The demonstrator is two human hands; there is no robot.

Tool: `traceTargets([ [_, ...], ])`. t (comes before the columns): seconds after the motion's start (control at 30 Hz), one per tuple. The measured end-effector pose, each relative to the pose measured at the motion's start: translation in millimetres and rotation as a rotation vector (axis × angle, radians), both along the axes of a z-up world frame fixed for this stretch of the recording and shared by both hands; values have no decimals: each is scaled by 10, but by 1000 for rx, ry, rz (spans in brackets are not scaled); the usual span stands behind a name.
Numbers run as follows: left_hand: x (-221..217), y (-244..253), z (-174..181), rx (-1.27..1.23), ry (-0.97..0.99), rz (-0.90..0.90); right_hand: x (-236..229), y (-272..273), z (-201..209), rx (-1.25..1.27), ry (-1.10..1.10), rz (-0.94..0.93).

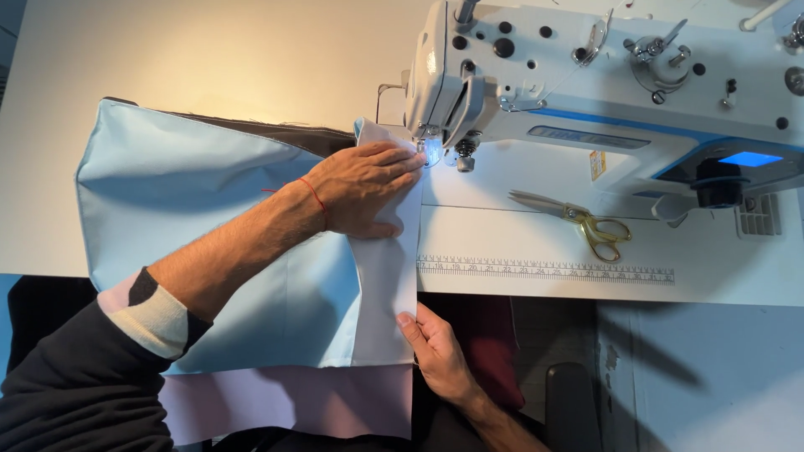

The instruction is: Sewing pieces of leather or fabric together using an industrial sewing machine.

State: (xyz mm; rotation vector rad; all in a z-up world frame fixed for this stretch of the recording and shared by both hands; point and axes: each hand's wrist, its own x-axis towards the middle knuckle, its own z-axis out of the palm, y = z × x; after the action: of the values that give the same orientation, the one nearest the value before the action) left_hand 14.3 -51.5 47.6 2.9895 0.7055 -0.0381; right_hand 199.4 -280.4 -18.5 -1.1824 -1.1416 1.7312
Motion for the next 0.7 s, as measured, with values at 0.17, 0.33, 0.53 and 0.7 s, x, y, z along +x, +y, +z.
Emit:
traceTargets([
  [0.17, -28, 42, 52, 103, -79, -81, 9, 11, -33, 23, -21, -27],
  [0.33, -20, 96, 128, 140, -170, -171, -12, 42, -16, 18, -8, -22],
  [0.53, 5, 124, 166, 129, -213, -181, 30, 21, -190, 33, -104, -18],
  [0.7, 28, 209, 197, 125, -193, -169, -1, 90, -112, -7, -90, -39],
])
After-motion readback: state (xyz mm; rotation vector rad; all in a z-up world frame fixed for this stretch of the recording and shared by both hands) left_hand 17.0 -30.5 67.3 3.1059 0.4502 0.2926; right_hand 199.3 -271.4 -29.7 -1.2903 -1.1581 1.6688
